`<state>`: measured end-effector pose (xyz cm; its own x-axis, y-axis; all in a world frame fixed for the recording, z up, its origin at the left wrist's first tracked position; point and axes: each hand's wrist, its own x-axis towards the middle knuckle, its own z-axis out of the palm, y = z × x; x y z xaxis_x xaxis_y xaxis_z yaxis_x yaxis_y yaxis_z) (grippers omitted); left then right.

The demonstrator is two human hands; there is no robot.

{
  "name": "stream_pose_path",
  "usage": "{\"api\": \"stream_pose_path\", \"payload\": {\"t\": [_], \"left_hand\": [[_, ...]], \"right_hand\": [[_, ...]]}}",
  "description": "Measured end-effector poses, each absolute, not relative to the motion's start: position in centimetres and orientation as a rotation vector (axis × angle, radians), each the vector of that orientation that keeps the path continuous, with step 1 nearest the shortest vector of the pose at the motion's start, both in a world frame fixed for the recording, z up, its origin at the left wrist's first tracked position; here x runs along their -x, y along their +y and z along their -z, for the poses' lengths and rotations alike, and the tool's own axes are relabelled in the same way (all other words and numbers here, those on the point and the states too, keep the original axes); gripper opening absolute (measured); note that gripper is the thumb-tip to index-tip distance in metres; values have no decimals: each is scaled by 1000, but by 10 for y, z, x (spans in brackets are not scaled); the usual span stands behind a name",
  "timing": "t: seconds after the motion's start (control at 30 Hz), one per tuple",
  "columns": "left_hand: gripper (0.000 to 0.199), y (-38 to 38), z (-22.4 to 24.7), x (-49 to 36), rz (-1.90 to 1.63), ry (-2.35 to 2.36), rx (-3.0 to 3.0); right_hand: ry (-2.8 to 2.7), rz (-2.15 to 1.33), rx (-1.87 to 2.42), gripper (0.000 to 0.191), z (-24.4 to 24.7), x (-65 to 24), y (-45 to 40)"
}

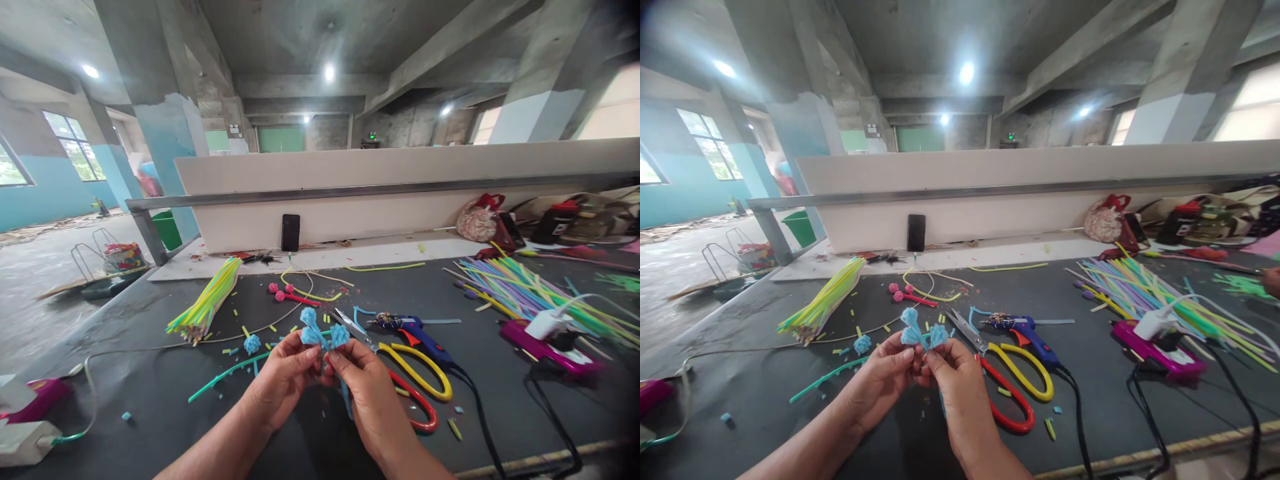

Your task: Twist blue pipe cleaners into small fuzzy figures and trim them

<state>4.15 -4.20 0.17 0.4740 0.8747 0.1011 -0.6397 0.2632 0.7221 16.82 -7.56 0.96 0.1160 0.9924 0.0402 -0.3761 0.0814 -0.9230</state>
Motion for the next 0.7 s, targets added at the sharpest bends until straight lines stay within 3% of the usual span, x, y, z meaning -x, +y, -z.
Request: {"api": "stream_pose_path", "payload": {"t": [0.7], "left_hand": [[25,-39,-4,-40,-1215,610,-698]], "right_hand": [[-851,-1443,954,24,0,-154,-84]]}}
